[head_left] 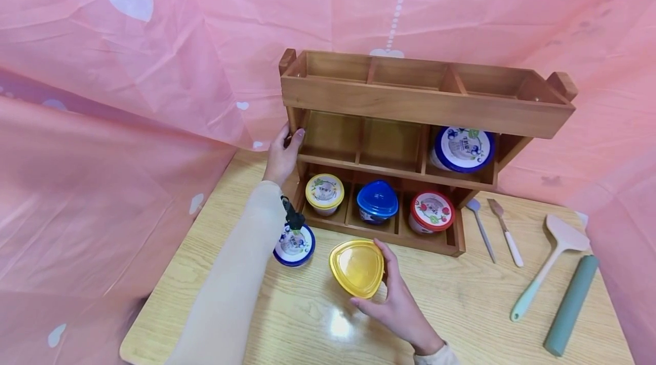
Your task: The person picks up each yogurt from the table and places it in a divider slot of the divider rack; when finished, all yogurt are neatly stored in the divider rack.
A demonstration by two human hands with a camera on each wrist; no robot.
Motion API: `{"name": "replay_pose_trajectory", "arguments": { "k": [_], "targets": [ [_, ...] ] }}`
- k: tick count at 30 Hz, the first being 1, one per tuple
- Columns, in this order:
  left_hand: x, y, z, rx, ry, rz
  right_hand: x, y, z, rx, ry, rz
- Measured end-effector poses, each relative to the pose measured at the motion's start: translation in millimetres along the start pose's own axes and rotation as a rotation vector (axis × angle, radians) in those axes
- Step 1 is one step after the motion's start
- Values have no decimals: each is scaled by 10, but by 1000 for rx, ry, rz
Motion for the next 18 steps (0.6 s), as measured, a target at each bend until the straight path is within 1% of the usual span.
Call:
{"name": "replay_pose_trajectory", "arguments": {
  "k": [4,8,18],
  "targets": [
    [-3,7,2,-7,-6,2,28,40,31,-4,9,7],
    [-1,6,1,-5,-1,3,120,127,94,-20,39,-3],
    [22,-3,6,-1,8,-2,541,509,298,-99,144,-10]
  ]
}}
Point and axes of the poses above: each hand's wrist, its own z-axis towards the middle knuckle, its own y-axis out of the back of the hand, x = y × z, the point moved 9 cm from there along z, towards the middle knuckle, and after that the axes turned 4 degrees about -y, right-handed, at the moved point
